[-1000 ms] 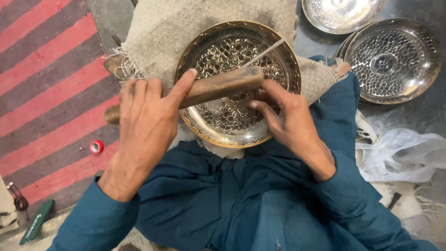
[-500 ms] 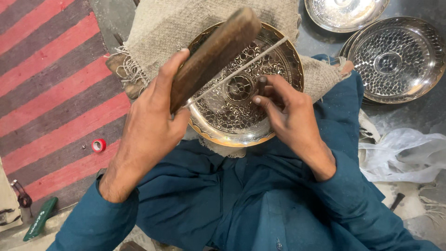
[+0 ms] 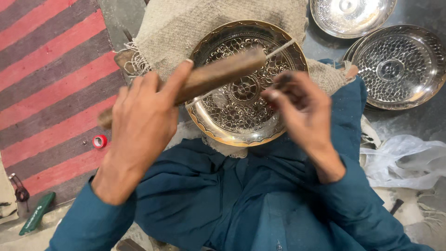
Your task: The person sits cross-legged on the floor with an engraved brass tray resting on a cloth cushion on their lap. They hold a wooden mallet in one hand and a small punch in the other, repeatedly tapping the punch along the tray's embossed floral patterns, repositioning the punch to work different areas of the design.
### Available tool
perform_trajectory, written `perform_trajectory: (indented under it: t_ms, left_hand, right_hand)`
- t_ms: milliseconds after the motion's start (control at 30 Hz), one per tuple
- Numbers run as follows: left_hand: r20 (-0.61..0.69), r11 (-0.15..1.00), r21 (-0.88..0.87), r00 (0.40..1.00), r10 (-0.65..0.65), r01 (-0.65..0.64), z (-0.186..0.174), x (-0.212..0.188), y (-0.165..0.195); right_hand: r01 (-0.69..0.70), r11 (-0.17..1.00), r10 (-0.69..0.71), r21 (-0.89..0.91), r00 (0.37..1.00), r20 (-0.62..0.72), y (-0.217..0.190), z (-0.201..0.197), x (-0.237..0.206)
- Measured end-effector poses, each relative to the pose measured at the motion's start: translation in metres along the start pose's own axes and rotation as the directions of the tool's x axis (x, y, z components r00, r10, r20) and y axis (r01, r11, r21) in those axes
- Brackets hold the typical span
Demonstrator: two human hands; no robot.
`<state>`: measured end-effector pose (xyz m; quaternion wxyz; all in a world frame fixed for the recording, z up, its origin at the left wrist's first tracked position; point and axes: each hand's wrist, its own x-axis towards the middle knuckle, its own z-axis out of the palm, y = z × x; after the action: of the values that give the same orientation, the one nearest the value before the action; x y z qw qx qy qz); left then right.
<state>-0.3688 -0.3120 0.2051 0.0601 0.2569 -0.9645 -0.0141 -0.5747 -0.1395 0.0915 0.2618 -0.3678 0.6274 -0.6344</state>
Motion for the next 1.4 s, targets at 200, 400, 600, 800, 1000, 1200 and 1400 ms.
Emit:
perform_trajectory:
  t_ms: [200,400,600,800,1000,1200,1400]
  left_hand:
    - [0.199,0.712,-0.678,0.978,-0.065,0.185,0.018,-0.078,-0.005]
    - [0.763,0.4,-0.587,0.646,-0.016,0.703,0.085,-0.185,0.031]
    - [0.755,0.526,-0.483,0.637,-0.155,0.7,0.123,-0.245,0.075]
    - [0.272,0.44,-0.658,0.737,-0.618,0.611,0.111,-0.168,0.117]
    - [0.192,0.253,-0.788,0.615,-0.765,0.561,0.111,-0.075,0.143]
    - [0.164,0.14,-0.885,0.578,-0.799,0.444,0.114,-0.066,0.145]
    - [-0.086,0.361,-0.866,0.608,-0.789,0.346,0.117,-0.047,0.089]
  right_hand:
    - [-0.004,0.956,0.06,0.292,0.981,-0.183,0.0,-0.06,0.009]
    - [-0.044,0.941,0.079,0.335,0.993,-0.092,-0.006,-0.083,0.015]
    - [0.008,1.0,-0.009,0.026,0.999,0.051,-0.013,-0.087,0.053]
    - [0.164,0.958,-0.064,-0.236,0.922,0.382,-0.009,-0.083,0.107]
    - [0.199,0.96,-0.068,-0.195,0.847,0.527,0.002,-0.093,0.129]
    - [0.284,0.945,-0.164,-0.162,0.84,0.517,0.016,-0.098,0.132]
    - [0.444,0.844,-0.251,-0.302,0.823,0.51,0.007,-0.101,0.139]
